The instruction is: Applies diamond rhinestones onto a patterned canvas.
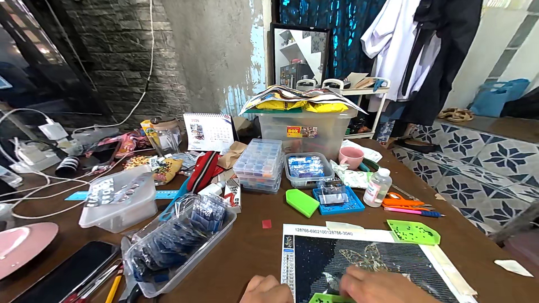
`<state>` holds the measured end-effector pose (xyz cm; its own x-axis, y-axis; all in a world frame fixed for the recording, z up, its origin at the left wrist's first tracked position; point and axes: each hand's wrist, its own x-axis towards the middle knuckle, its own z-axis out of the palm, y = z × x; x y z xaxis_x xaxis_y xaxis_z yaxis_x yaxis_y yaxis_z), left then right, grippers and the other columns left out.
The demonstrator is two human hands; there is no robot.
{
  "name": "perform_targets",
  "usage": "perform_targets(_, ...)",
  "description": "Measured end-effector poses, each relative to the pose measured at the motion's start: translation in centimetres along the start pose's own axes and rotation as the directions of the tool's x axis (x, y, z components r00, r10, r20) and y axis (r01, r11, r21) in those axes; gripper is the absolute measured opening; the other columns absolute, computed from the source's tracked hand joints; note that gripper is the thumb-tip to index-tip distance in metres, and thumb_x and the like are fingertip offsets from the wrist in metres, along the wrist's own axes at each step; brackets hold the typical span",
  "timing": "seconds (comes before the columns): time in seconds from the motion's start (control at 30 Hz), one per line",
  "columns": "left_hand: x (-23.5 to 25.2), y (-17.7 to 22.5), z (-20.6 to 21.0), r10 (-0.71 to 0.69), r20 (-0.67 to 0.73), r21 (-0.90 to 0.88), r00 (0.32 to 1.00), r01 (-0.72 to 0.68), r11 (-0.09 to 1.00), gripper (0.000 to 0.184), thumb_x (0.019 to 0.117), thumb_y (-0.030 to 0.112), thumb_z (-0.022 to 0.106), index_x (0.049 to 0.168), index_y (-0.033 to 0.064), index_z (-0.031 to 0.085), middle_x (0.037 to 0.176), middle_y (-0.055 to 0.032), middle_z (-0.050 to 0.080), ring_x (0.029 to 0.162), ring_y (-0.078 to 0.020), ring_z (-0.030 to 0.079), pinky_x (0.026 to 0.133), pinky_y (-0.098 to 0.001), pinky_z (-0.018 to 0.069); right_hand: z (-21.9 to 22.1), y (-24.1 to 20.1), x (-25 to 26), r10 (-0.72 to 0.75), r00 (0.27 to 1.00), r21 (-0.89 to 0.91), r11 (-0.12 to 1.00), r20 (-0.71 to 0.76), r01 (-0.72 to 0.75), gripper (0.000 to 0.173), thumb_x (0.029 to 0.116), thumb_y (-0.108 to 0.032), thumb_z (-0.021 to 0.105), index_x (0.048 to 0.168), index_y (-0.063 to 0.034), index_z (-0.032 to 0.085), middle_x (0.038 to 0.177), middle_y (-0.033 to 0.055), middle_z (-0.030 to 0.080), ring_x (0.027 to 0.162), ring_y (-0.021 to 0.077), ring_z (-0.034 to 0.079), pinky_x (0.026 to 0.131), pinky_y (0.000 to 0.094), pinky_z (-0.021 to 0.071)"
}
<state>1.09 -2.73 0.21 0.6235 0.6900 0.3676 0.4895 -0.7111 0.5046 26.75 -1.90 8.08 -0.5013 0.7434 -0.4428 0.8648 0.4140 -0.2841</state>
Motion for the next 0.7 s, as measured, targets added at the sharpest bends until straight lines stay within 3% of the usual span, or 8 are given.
perform_targets(0.07, 0.1, 0.1, -0.1, -0.041, 0.0, -0.014, 0.999, 0.041, 0.999, 0.032, 0.0881, 0.033, 0.072, 0.086, 0.0016, 0.071, 0.087, -0.0157, 0.07, 0.087, -0.0339, 0.065, 0.082, -0.0515, 0.0466, 0.4, -0.8, 0.1, -0.003, 1.0, -0.004, 1.0, -0.013, 0.003, 0.061, 0.0889, -0.043, 0.078, 0.127, 0.0026, 0.063, 0.123, 0.0249, 0.063, 0.104, 0.0434, 0.066, 0.084, 0.0608, 0.0532)
perform_targets(0.2, 0.1, 0.2, 0.0, -0.065, -0.034, 0.001, 0.997, 0.065, 0.998, 0.06, 0.079, 0.051, 0.078, 0.116, 0.0045, 0.072, 0.105, -0.0182, 0.071, 0.098, -0.0378, 0.065, 0.082, -0.0543, 0.049, 1.2, -1.4, 0.2, -0.056, 0.997, -0.011, 0.998, -0.054, 0.056, 0.062, 0.0867, -0.045, 0.08, 0.125, 0.0005, 0.064, 0.119, 0.0234, 0.063, 0.096, 0.0419, 0.068, 0.077, 0.0586, 0.0544)
perform_targets(0.3, 0.0, 0.3, 0.1, -0.086, -0.012, 0.016, 0.996, 0.086, 0.996, 0.064, 0.0778, 0.057, 0.078, 0.123, 0.0112, 0.074, 0.108, -0.0179, 0.068, 0.1, -0.0376, 0.063, 0.084, -0.0547, 0.0482, 1.1, -1.1, 0.1, -0.091, 0.989, 0.011, 0.996, -0.114, 0.092, 0.073, 0.0829, -0.053, 0.081, 0.131, -0.0014, 0.063, 0.122, 0.0227, 0.062, 0.095, 0.0415, 0.068, 0.076, 0.0589, 0.0549)
perform_targets(0.4, 0.0, 0.1, 0.2, -0.074, -0.001, 0.012, 0.997, 0.074, 0.997, 0.063, 0.0773, 0.056, 0.079, 0.121, 0.0118, 0.075, 0.108, -0.0181, 0.069, 0.101, -0.0375, 0.063, 0.084, -0.0551, 0.0482, 1.2, 0.3, -0.1, -0.176, 0.86, 0.091, 0.964, -0.478, 0.249, 0.051, 0.0911, -0.045, 0.075, 0.115, -0.0002, 0.072, 0.104, 0.0208, 0.068, 0.083, 0.0342, 0.069, 0.068, 0.0512, 0.0568)
perform_targets(0.47, 0.0, 0.1, 0.2, -0.073, 0.006, 0.008, 0.997, 0.073, 0.997, 0.06, 0.0788, 0.055, 0.078, 0.121, 0.0122, 0.075, 0.109, -0.018, 0.068, 0.101, -0.0371, 0.062, 0.084, -0.0546, 0.048, 1.5, 1.5, 0.8, -0.169, 0.684, 0.221, 0.868, -0.71, 0.444, 0.03, 0.1022, -0.027, 0.06, 0.102, -0.0007, 0.075, 0.093, 0.0127, 0.068, 0.075, 0.0159, 0.063, 0.065, 0.0314, 0.0532)
perform_targets(0.5, 0.0, 0.1, 0.2, -0.074, 0.01, 0.006, 0.997, 0.074, 0.997, 0.058, 0.0797, 0.053, 0.078, 0.121, 0.0125, 0.075, 0.109, -0.018, 0.068, 0.101, -0.037, 0.062, 0.084, -0.0543, 0.0479, 1.7, 1.8, 1.3, -0.114, 0.646, 0.33, 0.785, -0.754, 0.524, 0.037, 0.1065, -0.027, 0.049, 0.1, -0.0008, 0.074, 0.093, 0.0073, 0.067, 0.073, 0.007, 0.061, 0.063, 0.0232, 0.0516)
perform_targets(0.6, 0.0, 0.1, 0.1, -0.071, 0.015, 0.0, 0.997, 0.071, 0.997, 0.052, 0.0807, 0.048, 0.079, 0.119, 0.0129, 0.076, 0.107, -0.0177, 0.069, 0.101, -0.0373, 0.063, 0.083, -0.0543, 0.0481, 2.3, 2.2, 2.2, 0.012, 0.73, 0.64, 0.491, -0.684, 0.591, 0.062, 0.1105, -0.051, 0.025, 0.1, -0.0107, 0.071, 0.09, -0.0116, 0.065, 0.076, -0.0034, 0.06, 0.069, 0.017, 0.052)
perform_targets(0.7, 0.0, 0.1, 0.0, -0.082, 0.016, 0.006, 0.996, 0.082, 0.997, 0.049, 0.0806, 0.046, 0.08, 0.116, 0.0121, 0.077, 0.108, -0.0172, 0.069, 0.103, -0.0376, 0.062, 0.084, -0.0545, 0.0479, 3.0, 1.8, 2.6, 0.057, 0.798, 0.767, 0.326, -0.6, 0.553, 0.054, 0.1089, -0.054, 0.03, 0.095, -0.0171, 0.066, 0.065, -0.0165, 0.057, 0.052, -0.0062, 0.05, 0.05, 0.0122, 0.0426)
